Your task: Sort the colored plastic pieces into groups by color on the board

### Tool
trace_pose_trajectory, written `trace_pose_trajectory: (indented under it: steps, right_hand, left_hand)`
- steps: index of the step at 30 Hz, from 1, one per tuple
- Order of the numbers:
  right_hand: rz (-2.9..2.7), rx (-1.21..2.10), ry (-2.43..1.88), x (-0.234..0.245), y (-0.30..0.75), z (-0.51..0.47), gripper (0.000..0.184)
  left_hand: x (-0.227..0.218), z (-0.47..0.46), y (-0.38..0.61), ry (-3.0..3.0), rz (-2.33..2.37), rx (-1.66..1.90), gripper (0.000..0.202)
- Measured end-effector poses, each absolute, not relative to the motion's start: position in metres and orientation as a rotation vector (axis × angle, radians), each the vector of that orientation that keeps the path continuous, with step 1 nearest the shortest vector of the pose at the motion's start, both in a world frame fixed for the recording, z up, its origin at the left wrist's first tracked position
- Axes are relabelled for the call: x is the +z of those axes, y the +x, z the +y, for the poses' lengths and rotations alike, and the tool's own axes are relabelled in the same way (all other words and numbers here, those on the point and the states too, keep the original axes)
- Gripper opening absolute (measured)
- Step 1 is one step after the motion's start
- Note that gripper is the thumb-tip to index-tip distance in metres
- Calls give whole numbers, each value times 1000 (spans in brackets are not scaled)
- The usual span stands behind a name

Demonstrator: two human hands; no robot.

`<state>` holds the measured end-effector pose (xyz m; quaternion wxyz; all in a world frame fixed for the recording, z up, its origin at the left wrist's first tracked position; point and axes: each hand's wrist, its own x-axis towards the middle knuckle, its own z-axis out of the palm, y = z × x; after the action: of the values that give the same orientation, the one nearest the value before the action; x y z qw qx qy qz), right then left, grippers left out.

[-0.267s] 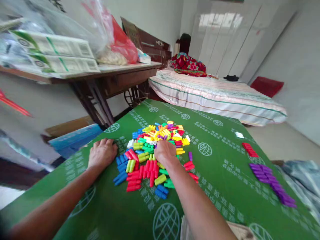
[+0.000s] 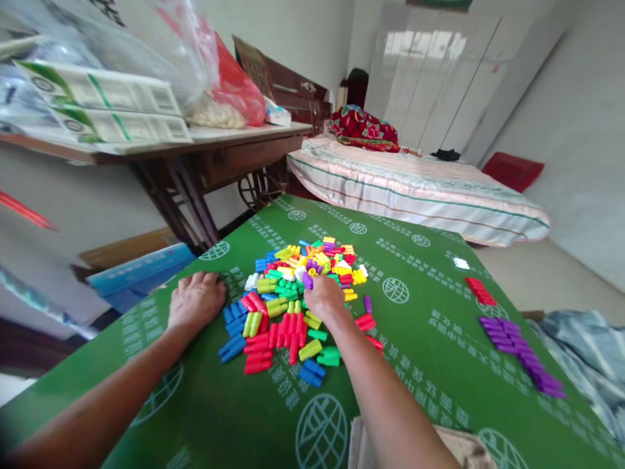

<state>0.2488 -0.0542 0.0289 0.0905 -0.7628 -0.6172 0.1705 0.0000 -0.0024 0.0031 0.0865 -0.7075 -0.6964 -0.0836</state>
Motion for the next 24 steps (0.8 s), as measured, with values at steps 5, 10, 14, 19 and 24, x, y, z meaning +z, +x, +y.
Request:
trace_pose_trajectory:
  steps: [5, 10, 14, 19, 24]
  right_hand:
    - [-1786, 740, -2026, 34, 274, -84, 26]
    - [-1772, 599, -1873, 26, 345, -143, 21]
    - [-1809, 250, -2240, 12, 415, -205, 32]
    - [-1948, -26, -2621, -1, 472, -261, 46]
    - [-2012, 49, -2788, 5, 492, -286, 53]
  left_hand:
    - [9, -4, 1, -2135, -2114, -227, 47]
    - [19, -3, 3, -2205, -2139, -208, 53]
    - [19, 3, 4, -2197, -2191, -123, 56]
    - [23, 6, 7, -2190, -2216, -39, 57]
    - [38, -4, 17, -2186, -2241, 66, 63]
